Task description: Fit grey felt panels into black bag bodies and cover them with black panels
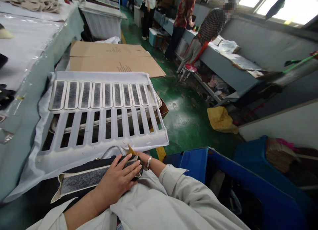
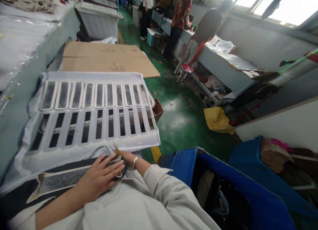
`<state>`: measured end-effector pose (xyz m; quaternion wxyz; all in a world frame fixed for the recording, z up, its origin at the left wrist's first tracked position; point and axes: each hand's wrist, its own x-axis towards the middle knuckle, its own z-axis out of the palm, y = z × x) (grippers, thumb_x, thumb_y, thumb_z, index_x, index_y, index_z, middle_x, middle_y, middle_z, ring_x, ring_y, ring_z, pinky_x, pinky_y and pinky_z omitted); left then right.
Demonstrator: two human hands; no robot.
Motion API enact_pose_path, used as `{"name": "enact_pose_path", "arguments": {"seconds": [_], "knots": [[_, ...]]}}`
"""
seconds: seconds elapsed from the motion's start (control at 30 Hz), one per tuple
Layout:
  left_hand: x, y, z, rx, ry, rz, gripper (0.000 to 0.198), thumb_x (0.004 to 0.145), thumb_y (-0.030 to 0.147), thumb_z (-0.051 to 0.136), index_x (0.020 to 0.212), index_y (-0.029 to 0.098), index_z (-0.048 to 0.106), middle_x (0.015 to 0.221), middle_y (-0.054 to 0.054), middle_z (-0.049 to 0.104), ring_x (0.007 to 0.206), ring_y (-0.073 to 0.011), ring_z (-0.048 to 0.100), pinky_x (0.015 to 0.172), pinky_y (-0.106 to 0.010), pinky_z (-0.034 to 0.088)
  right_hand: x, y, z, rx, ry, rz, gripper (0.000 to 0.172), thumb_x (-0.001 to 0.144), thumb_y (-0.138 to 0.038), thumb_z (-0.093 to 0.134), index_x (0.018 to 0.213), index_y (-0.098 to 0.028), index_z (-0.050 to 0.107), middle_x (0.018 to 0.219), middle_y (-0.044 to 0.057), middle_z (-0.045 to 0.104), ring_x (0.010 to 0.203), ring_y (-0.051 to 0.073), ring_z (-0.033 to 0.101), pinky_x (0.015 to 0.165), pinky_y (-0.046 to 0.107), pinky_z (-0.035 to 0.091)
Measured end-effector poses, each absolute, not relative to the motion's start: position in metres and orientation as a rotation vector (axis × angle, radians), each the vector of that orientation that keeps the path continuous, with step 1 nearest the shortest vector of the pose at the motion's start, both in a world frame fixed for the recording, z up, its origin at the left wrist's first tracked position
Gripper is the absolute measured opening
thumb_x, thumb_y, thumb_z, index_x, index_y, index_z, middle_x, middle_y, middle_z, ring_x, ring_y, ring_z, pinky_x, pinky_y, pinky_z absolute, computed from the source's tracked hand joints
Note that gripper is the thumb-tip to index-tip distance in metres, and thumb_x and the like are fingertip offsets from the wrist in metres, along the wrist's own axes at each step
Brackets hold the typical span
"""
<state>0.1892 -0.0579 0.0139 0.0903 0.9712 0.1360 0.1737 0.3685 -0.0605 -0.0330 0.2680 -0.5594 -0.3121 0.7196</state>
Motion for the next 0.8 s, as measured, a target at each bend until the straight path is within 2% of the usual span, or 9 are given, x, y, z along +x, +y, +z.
{"name": "enact_pose_path", "arguments": {"seconds": [0.1, 0.23, 0.3, 0.37, 0.43, 0.57, 0.8], "knots": [[0.190, -0.058, 0.017, 2.904, 0.396, 0.508, 0.041, 0.088, 0.046, 0.051, 0.124, 0.028, 0.057, 0.124, -0.002, 0.063, 0.125, -0.0274, 0.044, 0.109, -0.046, 0.019, 0.379, -0.061, -0.022, -1.635, -1.083, 1.744, 0.031, 0.090, -0.036, 0.054, 0.112, -0.014, 0.057, 0.110, 0.007, 0.059, 0.093, 0.019, 0.059, 0.080, 0.039, 0.051], [0.191, -0.059, 0.023, 2.926, 0.398, 0.515, 0.036, 0.090, 0.040, 0.050, 0.122, 0.027, 0.059, 0.124, -0.001, 0.063, 0.122, -0.0290, 0.047, 0.107, -0.048, 0.021, 0.414, -0.066, -0.001, -1.770, -1.373, 1.436, 0.030, 0.091, -0.039, 0.049, 0.106, -0.015, 0.060, 0.109, 0.007, 0.060, 0.102, 0.019, 0.054, 0.091, 0.037, 0.042], [0.190, -0.059, 0.024, 2.923, 0.395, 0.528, 0.035, 0.090, 0.040, 0.050, 0.122, 0.028, 0.058, 0.125, 0.000, 0.063, 0.121, -0.0292, 0.048, 0.107, -0.049, 0.021, 0.431, -0.074, 0.013, -1.827, -1.506, 1.303, 0.037, 0.095, -0.042, 0.039, 0.098, -0.015, 0.063, 0.097, 0.007, 0.063, 0.093, 0.019, 0.055, 0.086, 0.033, 0.041], [0.190, -0.059, 0.024, 2.918, 0.395, 0.533, 0.036, 0.089, 0.040, 0.051, 0.122, 0.028, 0.058, 0.124, 0.000, 0.063, 0.121, -0.0288, 0.048, 0.107, -0.049, 0.021, 0.440, -0.081, 0.027, -1.934, -1.644, 1.163, 0.049, 0.096, -0.046, 0.029, 0.085, -0.015, 0.065, 0.078, 0.007, 0.063, 0.077, 0.018, 0.056, 0.074, 0.032, 0.041], [0.190, -0.060, 0.022, 2.903, 0.413, 0.551, 0.036, 0.089, 0.041, 0.052, 0.122, 0.027, 0.059, 0.123, -0.002, 0.064, 0.121, -0.0289, 0.048, 0.108, -0.050, 0.019, 0.439, -0.084, 0.039, -2.087, -1.849, 0.954, 0.055, 0.096, -0.049, 0.026, 0.077, -0.015, 0.065, 0.068, 0.008, 0.062, 0.066, 0.018, 0.055, 0.066, 0.031, 0.038], [0.190, -0.061, 0.016, 2.856, 0.449, 0.577, 0.039, 0.088, 0.044, 0.053, 0.122, 0.028, 0.058, 0.122, -0.002, 0.064, 0.122, -0.0297, 0.047, 0.109, -0.051, 0.016, 0.422, -0.074, 0.049, -2.131, -2.329, 0.569, 0.056, 0.095, -0.052, 0.027, 0.078, -0.016, 0.067, 0.072, 0.011, 0.067, 0.065, 0.019, 0.058, 0.060, 0.029, 0.035], [0.186, -0.052, 0.014, 2.839, 0.386, 0.517, 0.043, 0.085, 0.049, 0.056, 0.125, 0.032, 0.056, 0.125, -0.002, 0.062, 0.121, -0.0287, 0.046, 0.102, -0.047, 0.025, 0.415, -0.056, 0.048, -1.906, -2.526, 0.366, 0.055, 0.097, -0.046, 0.024, 0.080, -0.015, 0.067, 0.075, 0.010, 0.068, 0.071, 0.018, 0.060, 0.065, 0.029, 0.036]]}}
